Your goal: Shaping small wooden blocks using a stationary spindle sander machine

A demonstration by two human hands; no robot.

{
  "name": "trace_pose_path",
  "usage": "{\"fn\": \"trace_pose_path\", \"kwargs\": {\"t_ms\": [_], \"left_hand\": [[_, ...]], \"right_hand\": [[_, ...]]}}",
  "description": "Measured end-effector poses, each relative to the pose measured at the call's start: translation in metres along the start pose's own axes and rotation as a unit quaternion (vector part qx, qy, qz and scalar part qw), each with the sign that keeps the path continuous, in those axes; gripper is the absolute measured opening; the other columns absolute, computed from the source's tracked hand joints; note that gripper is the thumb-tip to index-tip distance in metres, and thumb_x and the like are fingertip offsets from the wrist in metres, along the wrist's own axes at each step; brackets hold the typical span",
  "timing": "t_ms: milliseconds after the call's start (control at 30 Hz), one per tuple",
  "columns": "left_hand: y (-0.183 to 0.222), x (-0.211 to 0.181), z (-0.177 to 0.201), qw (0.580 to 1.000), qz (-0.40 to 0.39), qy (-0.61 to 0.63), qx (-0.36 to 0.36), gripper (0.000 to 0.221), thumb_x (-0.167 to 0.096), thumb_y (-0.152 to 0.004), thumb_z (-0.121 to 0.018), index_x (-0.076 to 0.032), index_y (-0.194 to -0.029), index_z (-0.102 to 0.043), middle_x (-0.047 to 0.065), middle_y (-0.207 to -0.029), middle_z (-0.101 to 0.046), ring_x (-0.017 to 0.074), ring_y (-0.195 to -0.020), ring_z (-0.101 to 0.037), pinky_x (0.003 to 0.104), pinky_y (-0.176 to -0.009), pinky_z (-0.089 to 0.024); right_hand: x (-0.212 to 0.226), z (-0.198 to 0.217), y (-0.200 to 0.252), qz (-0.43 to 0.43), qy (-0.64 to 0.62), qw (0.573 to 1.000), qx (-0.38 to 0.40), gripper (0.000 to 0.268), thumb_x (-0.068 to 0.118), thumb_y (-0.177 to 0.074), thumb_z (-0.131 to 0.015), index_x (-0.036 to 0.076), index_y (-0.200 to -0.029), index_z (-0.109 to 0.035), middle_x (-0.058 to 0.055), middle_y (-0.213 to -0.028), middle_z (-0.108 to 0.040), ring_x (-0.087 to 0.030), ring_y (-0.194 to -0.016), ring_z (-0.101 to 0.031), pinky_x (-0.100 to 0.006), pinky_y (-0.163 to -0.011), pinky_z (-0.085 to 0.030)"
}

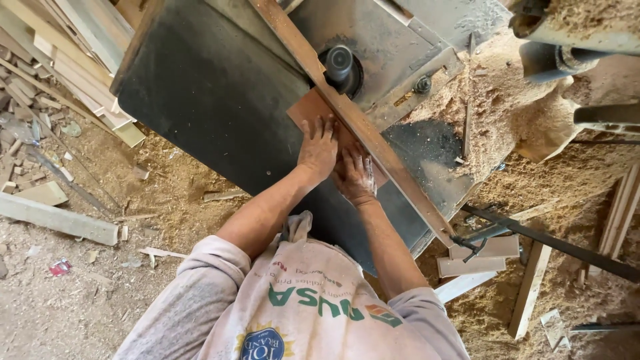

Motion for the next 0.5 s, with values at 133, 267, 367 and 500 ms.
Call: {"fn": "trace_pose_path", "kwargs": {"t_ms": [133, 267, 367, 500], "left_hand": [[-0.01, 0.012, -0.008, 1.0, -0.002, -0.004, -0.029, 0.049, -0.015, -0.103, -0.047, -0.006, -0.151, -0.047, 0.018, -0.167, -0.023, 0.0413, -0.152, -0.024, 0.069, -0.118, -0.013], [-0.019, 0.023, -0.013, 0.999, -0.004, -0.012, -0.052, 0.048, -0.015, -0.102, -0.051, -0.007, -0.15, -0.049, 0.02, -0.166, -0.025, 0.0423, -0.15, -0.026, 0.069, -0.117, -0.016], [-0.021, 0.034, -0.002, 0.998, 0.0, -0.003, -0.063, 0.049, -0.014, -0.101, -0.051, -0.006, -0.15, -0.048, 0.02, -0.164, -0.028, 0.0424, -0.149, -0.029, 0.069, -0.115, -0.016], [-0.025, 0.048, 0.002, 0.997, -0.003, 0.003, -0.08, 0.046, -0.014, -0.101, -0.052, -0.004, -0.146, -0.053, 0.021, -0.162, -0.031, 0.0446, -0.148, -0.029, 0.071, -0.114, -0.017]], "right_hand": [[0.007, -0.001, -0.013, 0.004, 0.003, 1.0, -0.01, 0.077, 0.042, -0.072, -0.084, 0.007, -0.136, -0.06, -0.015, -0.139, -0.052, -0.042, -0.142, -0.043, -0.056, -0.118, -0.036], [0.013, -0.006, -0.025, 0.012, 0.005, 1.0, -0.025, 0.076, 0.04, -0.07, -0.085, 0.007, -0.134, -0.061, -0.015, -0.14, -0.052, -0.04, -0.143, -0.043, -0.055, -0.118, -0.037], [0.02, -0.006, -0.037, 0.012, 0.009, 1.0, -0.025, 0.076, 0.04, -0.069, -0.085, 0.006, -0.134, -0.061, -0.015, -0.139, -0.053, -0.04, -0.142, -0.044, -0.055, -0.116, -0.039], [0.023, -0.017, -0.049, 0.01, 0.007, 0.999, -0.03, 0.077, 0.042, -0.069, -0.084, 0.008, -0.135, -0.061, -0.014, -0.139, -0.053, -0.04, -0.14, -0.046, -0.056, -0.114, -0.04]]}}
Point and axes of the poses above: each hand's wrist, its own y-axis away from the middle knuckle, its own z-axis out of the back of the hand, x = y × z, the point moved 7 cm from there along -y, towards the middle knuckle
